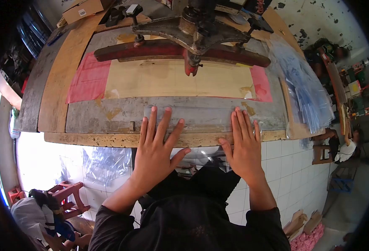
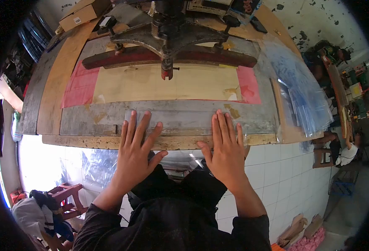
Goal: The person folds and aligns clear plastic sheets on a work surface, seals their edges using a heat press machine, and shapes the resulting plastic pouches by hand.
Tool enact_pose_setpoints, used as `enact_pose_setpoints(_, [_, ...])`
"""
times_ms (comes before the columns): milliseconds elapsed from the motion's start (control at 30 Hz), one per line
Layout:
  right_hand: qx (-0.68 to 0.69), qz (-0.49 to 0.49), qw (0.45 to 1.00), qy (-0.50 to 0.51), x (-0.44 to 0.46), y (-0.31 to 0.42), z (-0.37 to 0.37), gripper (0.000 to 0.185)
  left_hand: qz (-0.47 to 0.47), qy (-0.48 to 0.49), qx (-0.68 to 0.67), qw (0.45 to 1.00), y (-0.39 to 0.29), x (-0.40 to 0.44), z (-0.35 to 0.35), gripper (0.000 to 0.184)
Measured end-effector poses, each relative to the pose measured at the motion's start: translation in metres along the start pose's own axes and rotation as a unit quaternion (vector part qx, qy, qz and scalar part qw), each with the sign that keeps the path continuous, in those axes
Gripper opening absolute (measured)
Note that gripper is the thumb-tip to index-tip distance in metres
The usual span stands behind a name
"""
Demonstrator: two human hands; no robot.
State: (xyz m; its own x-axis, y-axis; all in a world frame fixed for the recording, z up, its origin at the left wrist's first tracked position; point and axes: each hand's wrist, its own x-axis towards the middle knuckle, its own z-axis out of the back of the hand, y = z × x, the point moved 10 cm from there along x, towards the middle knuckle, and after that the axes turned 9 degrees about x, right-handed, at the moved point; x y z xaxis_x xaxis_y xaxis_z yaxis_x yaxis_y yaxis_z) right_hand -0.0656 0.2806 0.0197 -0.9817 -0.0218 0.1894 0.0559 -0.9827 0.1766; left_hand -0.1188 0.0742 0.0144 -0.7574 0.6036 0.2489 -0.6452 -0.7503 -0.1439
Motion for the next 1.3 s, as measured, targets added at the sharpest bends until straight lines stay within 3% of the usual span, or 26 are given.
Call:
enact_pose_setpoints(467, [0.007,0.033,0.999,0.002,0.002,0.004,-0.003,0.078,-0.023,0.024,0.04,0.999,-0.004,0.001,-0.001,0.09])
enact_pose_setpoints(800, [0.027,0.029,0.999,-0.028,-0.001,-0.001,-0.002,0.08,-0.028,0.003,0.037,0.999,-0.003,0.0,-0.003,0.088])
enact_pose_setpoints(900, [0.111,0.052,0.991,-0.052,-0.003,-0.015,0.013,0.069,-0.021,-0.017,0.044,0.999,-0.004,-0.002,-0.001,0.085])
enact_pose_setpoints(967, [0.341,-0.03,0.938,-0.046,-0.008,-0.048,0.021,0.051,-0.015,-0.018,0.034,0.999,-0.003,-0.001,0.001,0.082])
enact_pose_setpoints(1000, [0.378,-0.045,0.918,-0.117,-0.011,-0.055,0.039,0.038,-0.018,-0.022,0.034,0.999,-0.004,-0.001,0.002,0.082])
enact_pose_setpoints(1033, [0.375,-0.043,0.918,-0.12,-0.015,-0.061,0.041,0.038,-0.019,-0.026,0.027,0.999,-0.003,-0.001,0.004,0.081])
enact_pose_setpoints(1100, [0.196,-0.026,0.961,-0.191,-0.03,-0.079,0.056,0.036,-0.021,-0.033,0.019,0.999,-0.004,-0.002,0.006,0.081])
enact_pose_setpoints(1300, [0.233,-0.033,0.956,-0.177,-0.055,-0.102,0.023,0.036,-0.02,-0.046,0.037,0.998,-0.007,-0.004,0.004,0.08])
